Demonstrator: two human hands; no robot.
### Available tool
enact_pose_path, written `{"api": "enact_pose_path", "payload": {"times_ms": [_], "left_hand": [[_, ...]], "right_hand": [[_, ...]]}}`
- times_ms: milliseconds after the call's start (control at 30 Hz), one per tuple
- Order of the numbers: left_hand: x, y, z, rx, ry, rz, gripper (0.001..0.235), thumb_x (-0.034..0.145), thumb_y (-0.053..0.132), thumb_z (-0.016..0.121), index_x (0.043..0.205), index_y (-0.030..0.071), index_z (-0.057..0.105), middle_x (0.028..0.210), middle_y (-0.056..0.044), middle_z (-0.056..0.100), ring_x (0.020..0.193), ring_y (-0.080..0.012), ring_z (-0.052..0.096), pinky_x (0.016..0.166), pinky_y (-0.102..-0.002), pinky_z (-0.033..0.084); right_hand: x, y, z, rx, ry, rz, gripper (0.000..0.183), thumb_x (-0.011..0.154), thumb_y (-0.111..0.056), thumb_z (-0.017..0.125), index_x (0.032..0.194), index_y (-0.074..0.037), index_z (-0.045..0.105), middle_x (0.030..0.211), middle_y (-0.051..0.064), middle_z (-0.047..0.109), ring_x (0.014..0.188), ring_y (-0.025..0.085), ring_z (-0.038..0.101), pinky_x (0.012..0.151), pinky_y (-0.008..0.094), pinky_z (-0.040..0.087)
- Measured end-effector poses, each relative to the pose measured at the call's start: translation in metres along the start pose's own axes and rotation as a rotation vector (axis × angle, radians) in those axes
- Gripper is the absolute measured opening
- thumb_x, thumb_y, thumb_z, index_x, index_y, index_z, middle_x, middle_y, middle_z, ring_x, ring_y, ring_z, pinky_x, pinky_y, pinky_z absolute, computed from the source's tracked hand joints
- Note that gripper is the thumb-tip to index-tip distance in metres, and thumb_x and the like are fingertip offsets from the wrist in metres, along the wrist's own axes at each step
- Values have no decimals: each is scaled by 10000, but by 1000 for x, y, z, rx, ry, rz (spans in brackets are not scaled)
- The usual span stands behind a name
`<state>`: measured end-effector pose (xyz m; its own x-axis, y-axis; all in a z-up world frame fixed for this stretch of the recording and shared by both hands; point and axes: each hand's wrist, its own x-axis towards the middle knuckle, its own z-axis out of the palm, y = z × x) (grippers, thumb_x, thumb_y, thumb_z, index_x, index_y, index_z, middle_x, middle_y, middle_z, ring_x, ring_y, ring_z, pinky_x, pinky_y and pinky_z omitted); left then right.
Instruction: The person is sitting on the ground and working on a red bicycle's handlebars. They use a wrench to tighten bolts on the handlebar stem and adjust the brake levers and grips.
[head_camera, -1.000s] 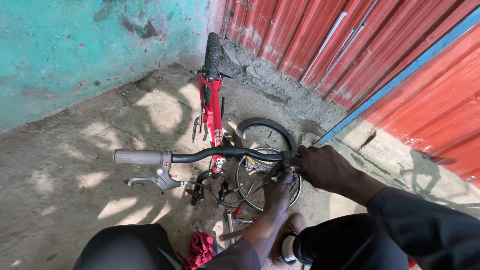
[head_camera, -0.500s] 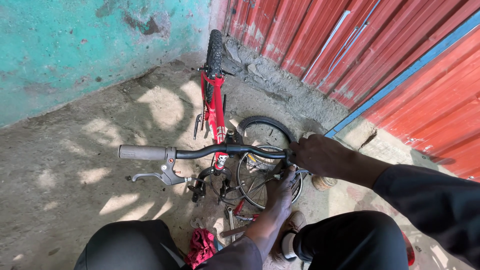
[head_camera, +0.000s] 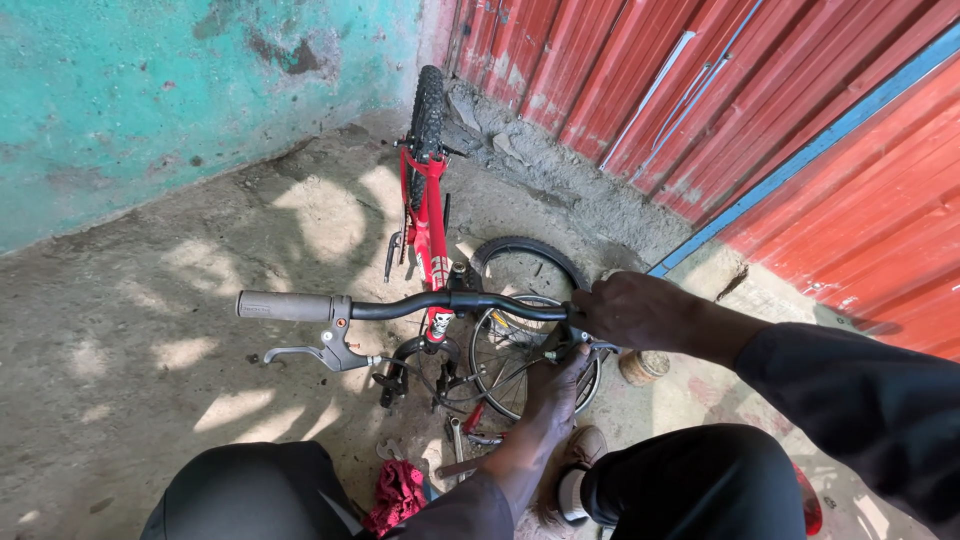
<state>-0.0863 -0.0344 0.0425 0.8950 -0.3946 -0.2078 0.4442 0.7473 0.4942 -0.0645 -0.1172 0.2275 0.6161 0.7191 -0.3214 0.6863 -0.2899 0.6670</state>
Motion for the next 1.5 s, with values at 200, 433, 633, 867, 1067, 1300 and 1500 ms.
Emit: {"api": "enact_pose_path", "payload": {"times_ms": [200, 433, 633, 867, 1067, 1300, 1500], "left_hand": [[8, -13, -4, -26, -1, -28, 349, 871, -22, 748, 1218, -9, 720, 1063, -157, 690, 994, -232, 701, 965, -409, 632], [-3, -1, 4, 3, 42, 27, 310, 860, -4, 796, 1164, 56, 774, 1034, -114, 753, 940, -172, 699, 905, -368, 625], [1, -4, -14, 2, 8, -42, 211, 887, -81, 686, 1085, -27, 737, 1054, -112, 765, 1016, -163, 671, 863, -284, 523], [5, -1, -17, 64, -40, -50, 208, 897, -48, 694, 1095, -3, 737, 1024, -113, 753, 964, -167, 671, 816, -272, 512], [19, 3, -15, 97, -91, -48, 205, 905, -19, 700, 1103, 18, 737, 998, -114, 742, 920, -171, 672, 775, -261, 502], [30, -4, -57, 135, -114, -72, 203, 914, 14, 708, 1113, 42, 738, 968, -116, 730, 868, -176, 672, 727, -249, 491], [30, 9, -122, 170, -137, -77, 202, 923, 42, 715, 1122, 63, 738, 943, -117, 720, 824, -181, 672, 687, -239, 482]], "right_hand": [[-8, 3, -17, 374, -111, 123, 263, 979, -392, 505, 942, -142, 577, 830, 60, 611, 663, 312, 730, 611, 412, 598], [-9, -45, 2, 901, -126, 833, 401, 883, -502, 651, 1145, -235, 507, 912, 90, 716, 862, 440, 738, 802, 599, 583], [23, -90, -4, 1117, -35, 1580, 438, 887, -575, 664, 1141, -243, 532, 995, 153, 727, 967, 436, 693, 832, 558, 504], [15, -68, -36, 2220, 307, 1472, 305, 865, -229, 798, 968, 36, 684, 717, 186, 729, 621, 287, 757, 578, 386, 646], [9, -99, 27, 2521, 557, 1495, 269, 873, -195, 780, 921, 27, 636, 615, 91, 516, 449, 212, 582, 379, 308, 490], [63, -115, -8, 2580, 976, 1771, 209, 888, -249, 748, 836, -95, 617, 664, -11, 469, 512, 136, 509, 430, 230, 389], [104, -107, -17, 2622, 1551, 1919, 187, 873, -162, 675, 801, -133, 506, 674, -35, 412, 554, 104, 455, 486, 194, 354]]}}
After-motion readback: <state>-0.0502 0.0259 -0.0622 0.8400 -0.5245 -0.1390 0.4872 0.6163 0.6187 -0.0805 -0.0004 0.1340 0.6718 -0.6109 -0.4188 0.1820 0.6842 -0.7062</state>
